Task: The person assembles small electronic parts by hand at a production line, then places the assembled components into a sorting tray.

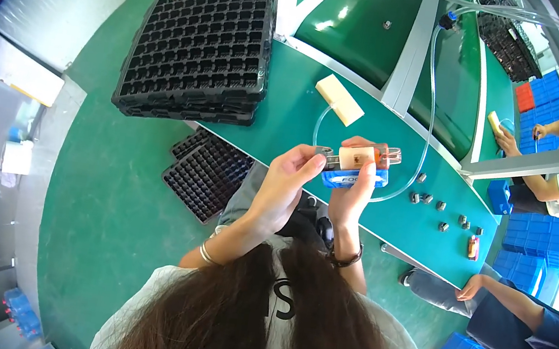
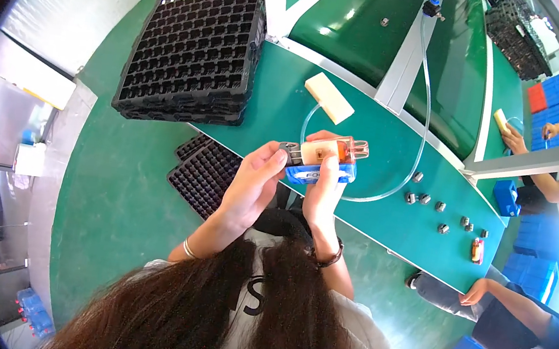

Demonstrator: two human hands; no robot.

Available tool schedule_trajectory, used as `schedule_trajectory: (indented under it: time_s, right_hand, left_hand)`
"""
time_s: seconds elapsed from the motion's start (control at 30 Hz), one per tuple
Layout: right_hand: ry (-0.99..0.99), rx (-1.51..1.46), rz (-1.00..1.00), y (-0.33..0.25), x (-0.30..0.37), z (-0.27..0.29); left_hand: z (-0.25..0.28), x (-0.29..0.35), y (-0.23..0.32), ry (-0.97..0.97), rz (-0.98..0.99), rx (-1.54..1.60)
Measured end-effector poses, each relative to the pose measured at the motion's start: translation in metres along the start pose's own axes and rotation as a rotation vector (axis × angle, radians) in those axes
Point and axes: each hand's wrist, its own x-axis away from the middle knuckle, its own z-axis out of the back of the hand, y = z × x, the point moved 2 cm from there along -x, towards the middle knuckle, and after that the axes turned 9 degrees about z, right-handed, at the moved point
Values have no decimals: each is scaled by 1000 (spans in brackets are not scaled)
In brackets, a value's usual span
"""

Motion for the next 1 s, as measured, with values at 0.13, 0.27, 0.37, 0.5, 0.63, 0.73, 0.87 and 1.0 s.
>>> schedule_trajectory:
  time_s: [0.13,0.27,0.37,0.5,0.63,0.73,0.87,1.0]
  right_hand:
    - [39,-5,-41,4,3,3]
    - [-13,27,-97,6,7,5]
    - [-11,27,-160,20,8,11]
    - [-105,197,-109,53,-34,18]
    - [-147,604,93,100,-106,48]
    - [-223,996,264,121,-125,53]
    - [-238,1115,401,134,-126,60]
    - [-247,1117,384,132,-125,61]
  left_hand:
    - [5,-1,-5,-19,61,10]
    - [11,-3,-7,-31,104,-37]
    - [20,-10,-10,-19,113,-72]
    - [48,-39,-13,161,61,-352]
    - [56,-54,21,241,-16,-371]
    - [82,-64,57,295,-175,-246]
    - [121,-98,138,440,-478,-490]
    - [190,-180,238,825,-1040,-1156]
